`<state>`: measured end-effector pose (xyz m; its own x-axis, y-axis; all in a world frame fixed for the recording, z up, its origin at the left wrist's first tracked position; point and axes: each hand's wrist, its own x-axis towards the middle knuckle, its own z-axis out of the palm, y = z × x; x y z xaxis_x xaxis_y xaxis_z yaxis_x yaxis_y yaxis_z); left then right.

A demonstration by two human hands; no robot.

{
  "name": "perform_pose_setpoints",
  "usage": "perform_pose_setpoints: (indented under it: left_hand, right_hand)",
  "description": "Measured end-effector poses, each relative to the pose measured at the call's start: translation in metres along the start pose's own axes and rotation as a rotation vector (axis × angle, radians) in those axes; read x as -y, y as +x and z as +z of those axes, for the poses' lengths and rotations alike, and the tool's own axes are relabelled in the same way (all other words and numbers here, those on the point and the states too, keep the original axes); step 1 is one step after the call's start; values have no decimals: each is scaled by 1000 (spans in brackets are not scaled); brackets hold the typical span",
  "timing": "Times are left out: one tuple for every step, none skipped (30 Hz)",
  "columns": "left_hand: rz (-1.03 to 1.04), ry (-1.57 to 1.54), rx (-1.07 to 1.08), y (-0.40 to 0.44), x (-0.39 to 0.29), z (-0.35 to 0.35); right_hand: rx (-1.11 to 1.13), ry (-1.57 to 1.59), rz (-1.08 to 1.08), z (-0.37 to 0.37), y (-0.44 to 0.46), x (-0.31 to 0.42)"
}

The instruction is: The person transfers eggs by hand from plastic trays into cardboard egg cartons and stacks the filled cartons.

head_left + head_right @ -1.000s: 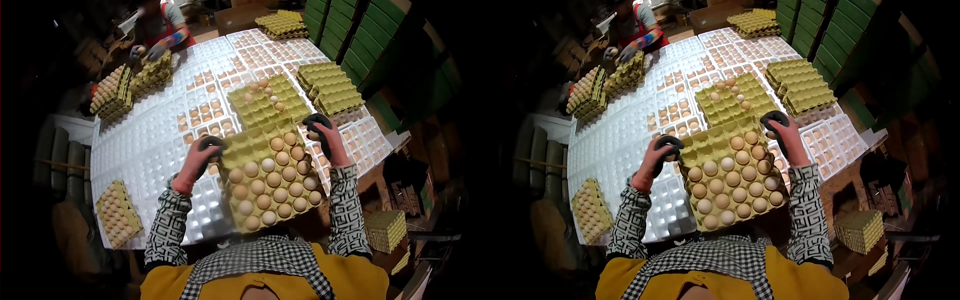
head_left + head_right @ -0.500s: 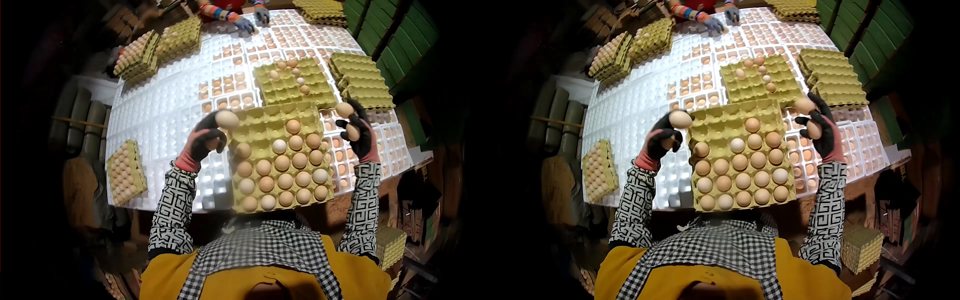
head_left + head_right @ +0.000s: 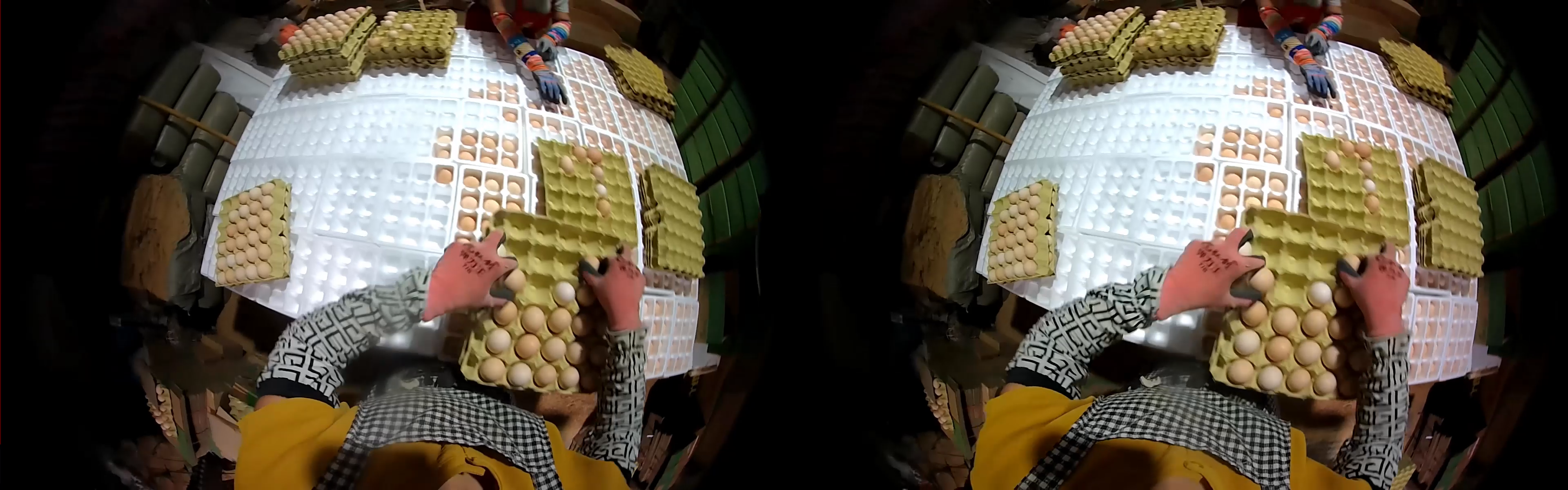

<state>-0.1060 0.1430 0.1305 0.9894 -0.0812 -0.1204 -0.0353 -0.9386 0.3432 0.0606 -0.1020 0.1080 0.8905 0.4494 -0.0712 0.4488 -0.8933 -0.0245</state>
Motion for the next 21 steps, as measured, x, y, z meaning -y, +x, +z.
perform_pose_setpoints:
  left_hand:
    - [-53, -199, -68, -9, 24, 12]
    - [-53, -323, -220, -16, 51, 13]
    - [-167, -429, -306, -20, 87, 12]
    - [-282, -541, -400, -20, 128, 12]
    - [-374, -512, -533, -13, 177, 16]
    - [-466, -484, -655, -3, 227, 20]
    - [-531, -407, -683, 9, 268, 15]
    - [-593, -331, -713, 23, 306, 10]
    - [-618, -373, -680, 39, 343, 12]
    - [-644, -416, -645, 53, 372, 16]
    - [-660, -404, -559, 62, 389, 20]
    - [-646, -404, -427, 69, 402, 27]
    - [-596, -377, -363, 72, 407, 36]
    - [-547, -344, -304, 73, 411, 44]
    - [-521, -369, -340, 74, 417, 49]
    - [-507, -501, -365, 75, 428, 58]
    - [-480, -570, -502, 73, 432, 56]
    - [-450, -639, -641, 71, 436, 51]
    - [-462, -806, -731, 77, 446, 47]
    - [-463, -970, -832, 82, 457, 43]
    - [-425, -945, -936, 91, 463, 36]
  right_hand:
    - [-58, 24, -35, 1, -1, -1]
    - [-112, 51, -61, 3, -5, -1]
    - [-201, 136, -86, 2, -11, -4]
    - [-293, 213, -120, -7, -6, -1]
    - [-168, 572, -51, -33, 1, 29]
    - [-150, 588, -56, -50, 12, 60]
    - [-181, 663, -149, -49, 28, 89]
    - [-214, 735, -245, -44, 49, 118]
    - [-60, 897, -188, -34, 75, 153]
    - [98, 1056, -126, -21, 105, 190]
    - [151, 987, -205, -10, 140, 231]
    - [262, 1078, -35, -13, 158, 281]
    - [251, 1217, -84, 24, 195, 309]
    - [223, 1260, -97, 45, 221, 339]
    - [159, 1335, -91, 72, 245, 366]
    - [121, 1239, -61, 88, 261, 390]
    - [-47, 1040, -111, 131, 288, 406]
    - [5, 866, -30, 143, 294, 422]
    - [80, 628, -36, 153, 296, 434]
    - [154, 387, -39, 161, 296, 441]
    - [71, 334, -79, 161, 282, 444]
